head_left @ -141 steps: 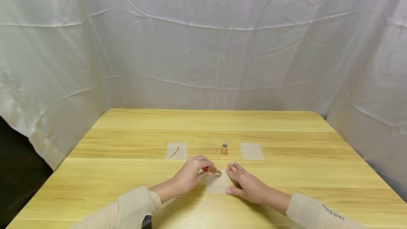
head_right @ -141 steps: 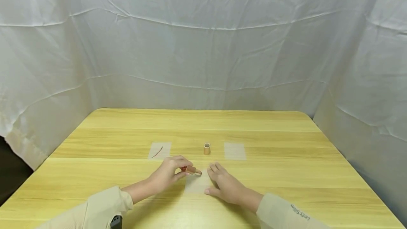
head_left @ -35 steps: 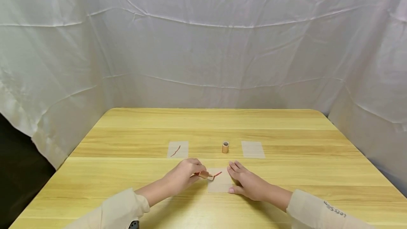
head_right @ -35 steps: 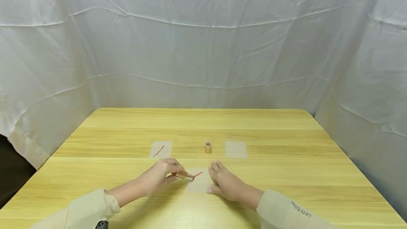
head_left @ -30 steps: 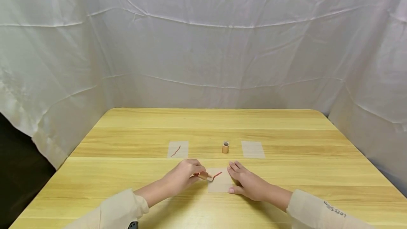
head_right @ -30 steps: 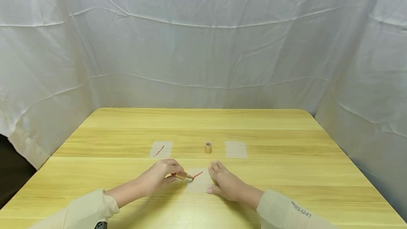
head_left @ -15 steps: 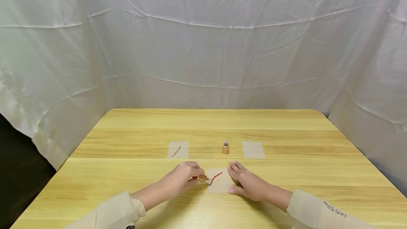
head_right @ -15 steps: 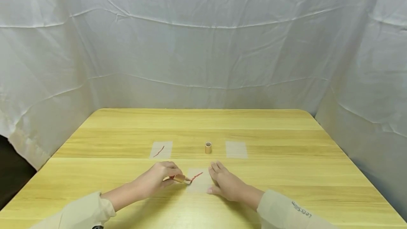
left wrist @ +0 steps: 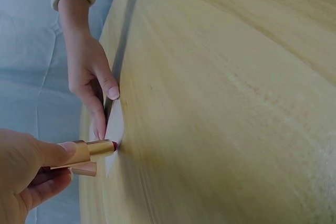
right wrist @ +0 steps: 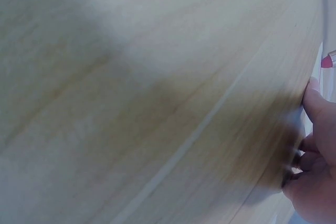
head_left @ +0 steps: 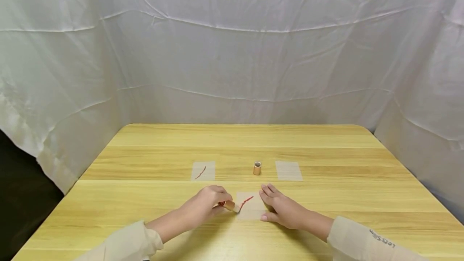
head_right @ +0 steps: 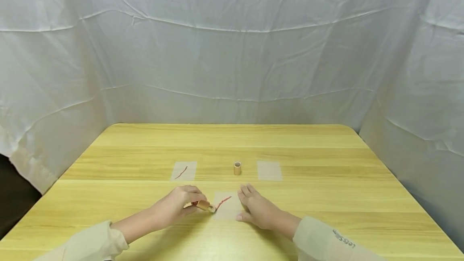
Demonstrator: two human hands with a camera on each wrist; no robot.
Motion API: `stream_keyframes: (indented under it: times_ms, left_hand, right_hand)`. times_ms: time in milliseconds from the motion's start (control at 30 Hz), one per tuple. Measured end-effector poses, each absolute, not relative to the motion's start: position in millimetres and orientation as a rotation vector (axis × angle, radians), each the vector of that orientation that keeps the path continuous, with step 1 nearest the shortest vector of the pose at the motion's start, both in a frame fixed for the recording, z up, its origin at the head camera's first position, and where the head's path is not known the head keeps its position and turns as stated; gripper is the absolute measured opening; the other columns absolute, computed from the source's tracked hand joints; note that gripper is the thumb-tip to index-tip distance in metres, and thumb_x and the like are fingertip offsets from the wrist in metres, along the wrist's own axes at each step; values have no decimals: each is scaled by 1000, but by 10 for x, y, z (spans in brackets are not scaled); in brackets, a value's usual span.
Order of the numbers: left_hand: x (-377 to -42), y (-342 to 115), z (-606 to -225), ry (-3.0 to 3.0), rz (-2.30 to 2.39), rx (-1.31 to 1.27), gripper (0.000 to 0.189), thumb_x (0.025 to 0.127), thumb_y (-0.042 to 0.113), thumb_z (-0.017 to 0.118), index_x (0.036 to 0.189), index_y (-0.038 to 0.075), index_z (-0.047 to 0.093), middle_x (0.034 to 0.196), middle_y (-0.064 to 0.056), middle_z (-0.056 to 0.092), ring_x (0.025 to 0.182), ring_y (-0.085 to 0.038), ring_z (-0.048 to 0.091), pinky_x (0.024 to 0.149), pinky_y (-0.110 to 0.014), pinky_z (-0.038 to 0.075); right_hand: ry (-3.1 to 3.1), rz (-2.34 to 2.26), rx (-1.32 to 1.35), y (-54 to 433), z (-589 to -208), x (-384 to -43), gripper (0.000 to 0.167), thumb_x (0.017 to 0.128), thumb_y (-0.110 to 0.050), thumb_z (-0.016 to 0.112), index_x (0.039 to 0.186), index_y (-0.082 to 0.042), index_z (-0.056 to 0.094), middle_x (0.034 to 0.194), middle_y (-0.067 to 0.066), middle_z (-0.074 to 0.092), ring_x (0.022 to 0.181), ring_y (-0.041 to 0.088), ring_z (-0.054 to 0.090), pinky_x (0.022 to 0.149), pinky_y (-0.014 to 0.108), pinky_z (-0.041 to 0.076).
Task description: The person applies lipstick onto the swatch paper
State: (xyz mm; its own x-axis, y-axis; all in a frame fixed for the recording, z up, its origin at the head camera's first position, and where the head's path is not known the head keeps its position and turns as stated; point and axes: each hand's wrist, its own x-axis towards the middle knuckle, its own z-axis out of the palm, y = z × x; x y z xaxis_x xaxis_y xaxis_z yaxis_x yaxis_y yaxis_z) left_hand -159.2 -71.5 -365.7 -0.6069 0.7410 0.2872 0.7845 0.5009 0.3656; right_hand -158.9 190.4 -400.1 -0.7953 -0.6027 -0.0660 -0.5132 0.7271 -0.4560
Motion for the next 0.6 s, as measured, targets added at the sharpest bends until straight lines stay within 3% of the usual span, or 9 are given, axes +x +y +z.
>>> stream_keyframes:
  times_ms: [333, 600]
  left_hand:
    - [-1661, -703, -3611, -2593, -951, -1116, 17, 79, 5, 71, 95, 7, 69, 92, -3, 69, 80, -10, 62, 71, -22, 54]
    - [-1711, -624, -3591, -2545, -1055, -994, 18, 78, 7, 73, 96, 8, 69, 93, -2, 70, 80, -10, 62, 70, -24, 53]
  right_hand:
    - [2728, -607, -908, 1914, -3998, -1598, 70, 88, -34, 60, 133, 15, 37, 143, 33, 29, 135, 48, 22, 106, 56, 27]
    - [2721, -602, -916, 1917, -3981, -1597, 70, 89, -34, 59, 133, 15, 37, 143, 33, 29, 135, 48, 23, 106, 56, 28]
